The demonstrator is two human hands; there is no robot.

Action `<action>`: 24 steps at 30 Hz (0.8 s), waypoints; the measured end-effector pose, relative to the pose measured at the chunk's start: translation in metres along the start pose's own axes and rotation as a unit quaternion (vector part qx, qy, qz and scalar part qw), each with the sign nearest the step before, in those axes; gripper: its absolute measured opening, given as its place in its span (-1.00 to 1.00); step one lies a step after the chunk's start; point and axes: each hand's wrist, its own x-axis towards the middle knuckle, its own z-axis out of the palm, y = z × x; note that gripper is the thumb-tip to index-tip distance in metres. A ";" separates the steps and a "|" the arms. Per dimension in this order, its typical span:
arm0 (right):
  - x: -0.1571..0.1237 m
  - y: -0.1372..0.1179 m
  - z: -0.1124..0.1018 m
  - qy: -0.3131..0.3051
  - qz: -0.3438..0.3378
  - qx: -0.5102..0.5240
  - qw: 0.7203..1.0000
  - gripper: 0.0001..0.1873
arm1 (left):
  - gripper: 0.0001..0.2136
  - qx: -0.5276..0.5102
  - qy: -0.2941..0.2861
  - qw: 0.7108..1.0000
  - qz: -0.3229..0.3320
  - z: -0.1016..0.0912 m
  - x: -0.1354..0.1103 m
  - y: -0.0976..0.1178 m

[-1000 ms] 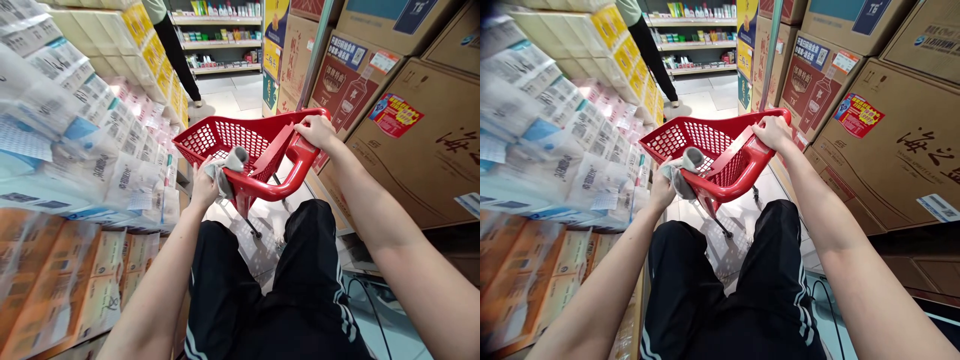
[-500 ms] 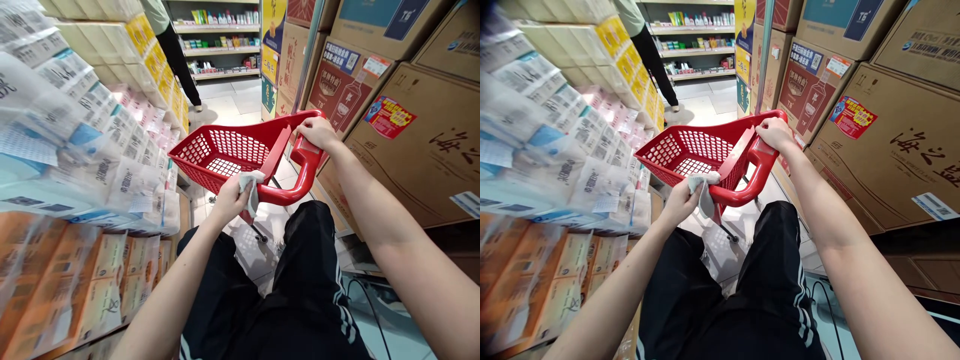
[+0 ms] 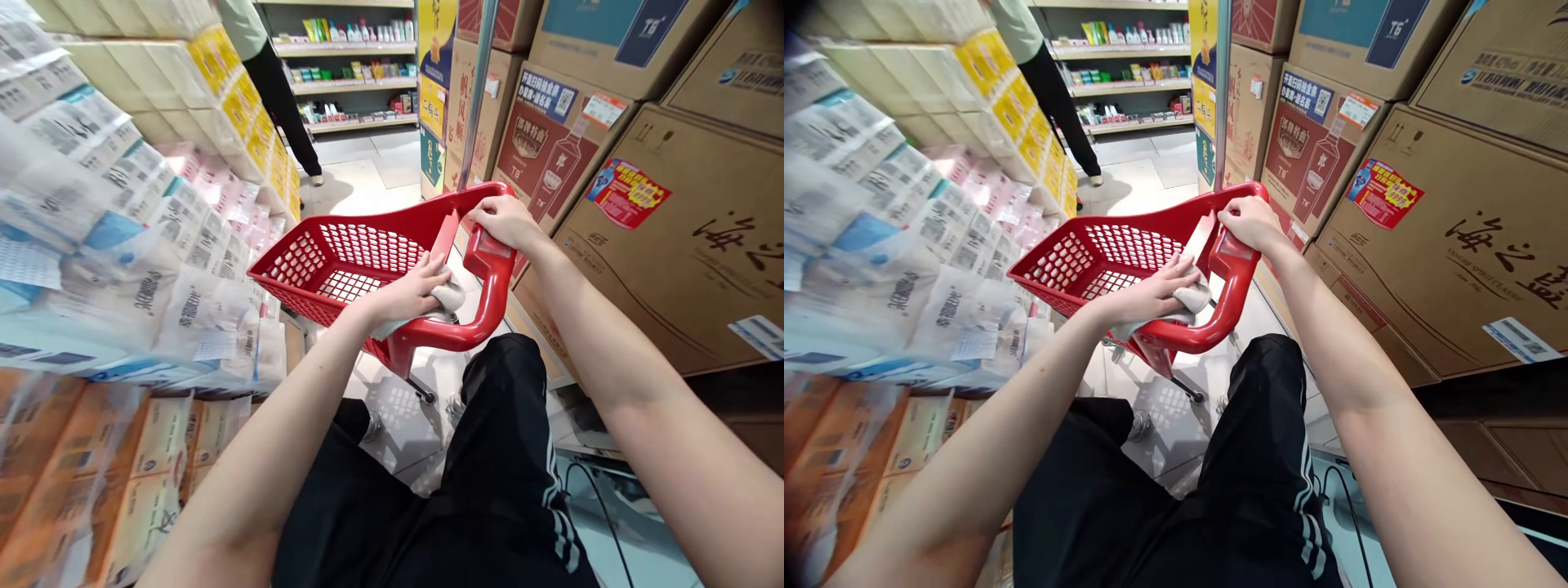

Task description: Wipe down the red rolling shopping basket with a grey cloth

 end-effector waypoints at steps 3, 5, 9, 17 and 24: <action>0.004 0.001 -0.001 -0.006 -0.020 0.003 1.000 -0.61 | -0.41 0.025 -0.027 0.998 -0.043 0.015 0.022 -0.009; 0.006 0.003 -0.001 -0.013 -0.031 0.004 0.999 -0.61 | -0.39 0.045 -0.006 0.998 -0.054 0.021 0.036 -0.013; 0.010 0.005 -0.001 -0.019 -0.049 0.001 0.999 -0.62 | -0.38 0.060 0.014 0.995 -0.084 0.024 0.066 -0.022; 0.016 0.009 -0.001 -0.033 -0.064 -0.004 0.997 -0.64 | -0.34 0.018 0.006 0.991 -0.129 0.023 0.117 -0.050; 0.021 0.013 -0.004 -0.037 -0.081 -0.003 0.996 -0.65 | -0.35 0.002 0.026 0.985 -0.173 0.020 0.168 -0.075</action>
